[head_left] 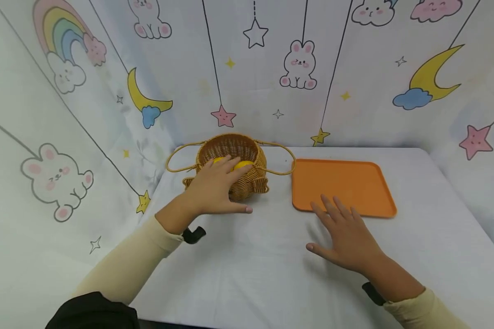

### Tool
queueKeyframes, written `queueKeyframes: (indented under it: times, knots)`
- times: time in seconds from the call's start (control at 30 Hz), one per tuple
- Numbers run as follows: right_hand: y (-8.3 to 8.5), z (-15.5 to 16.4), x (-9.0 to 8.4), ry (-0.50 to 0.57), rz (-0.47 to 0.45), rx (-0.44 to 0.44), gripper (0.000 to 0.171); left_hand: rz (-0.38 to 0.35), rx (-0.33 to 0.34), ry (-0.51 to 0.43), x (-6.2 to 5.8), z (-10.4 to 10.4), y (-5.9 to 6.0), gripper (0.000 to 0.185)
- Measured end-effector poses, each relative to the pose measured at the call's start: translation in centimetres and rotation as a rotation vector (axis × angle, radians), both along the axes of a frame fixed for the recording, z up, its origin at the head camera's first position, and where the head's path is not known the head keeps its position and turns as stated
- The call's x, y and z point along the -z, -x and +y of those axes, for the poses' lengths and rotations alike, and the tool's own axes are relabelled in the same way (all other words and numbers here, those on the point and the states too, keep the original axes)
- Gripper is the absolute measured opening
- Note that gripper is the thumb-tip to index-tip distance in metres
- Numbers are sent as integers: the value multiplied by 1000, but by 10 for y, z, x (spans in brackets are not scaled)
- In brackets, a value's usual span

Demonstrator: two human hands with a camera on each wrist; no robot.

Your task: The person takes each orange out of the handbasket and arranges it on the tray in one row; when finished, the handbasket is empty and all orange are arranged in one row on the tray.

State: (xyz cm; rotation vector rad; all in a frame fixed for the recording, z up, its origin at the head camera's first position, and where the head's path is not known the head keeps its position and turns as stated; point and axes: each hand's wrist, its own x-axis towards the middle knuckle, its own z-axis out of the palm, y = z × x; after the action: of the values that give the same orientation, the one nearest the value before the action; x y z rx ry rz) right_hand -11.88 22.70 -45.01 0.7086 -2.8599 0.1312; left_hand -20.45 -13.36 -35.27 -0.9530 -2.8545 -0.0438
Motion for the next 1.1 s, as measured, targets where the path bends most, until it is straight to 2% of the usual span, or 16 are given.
queueKeyframes:
  times: [0.13, 0.3, 0.5, 0.63, 0.73, 0.9, 1.0, 1.1]
  knots:
    - [19, -15, -22, 6, 13, -24, 102, -27, -43, 11, -16, -14, 32, 108]
    - [51, -41, -47, 36, 50, -60, 103, -114, -64, 43, -38, -25, 70, 108]
    - [80, -69, -63, 52, 40, -86, 106, -257, -78, 142, -51, -28, 115, 111]
    - [96, -87, -67, 36, -1, -73, 107, -342, -78, 177, -48, -28, 139, 109]
    - [108, -97, -67, 29, -17, -60, 107, -430, -96, 222, -39, -22, 151, 109]
    - [123, -104, -61, 36, -37, -50, 107, -566, -193, 352, -21, -7, 158, 107]
    - [127, -106, -59, 35, -56, -51, 107, -592, -248, 437, -14, 0, 160, 105]
    - [131, -108, -60, 41, -61, -65, 106, -611, -256, 500, -10, 5, 165, 104]
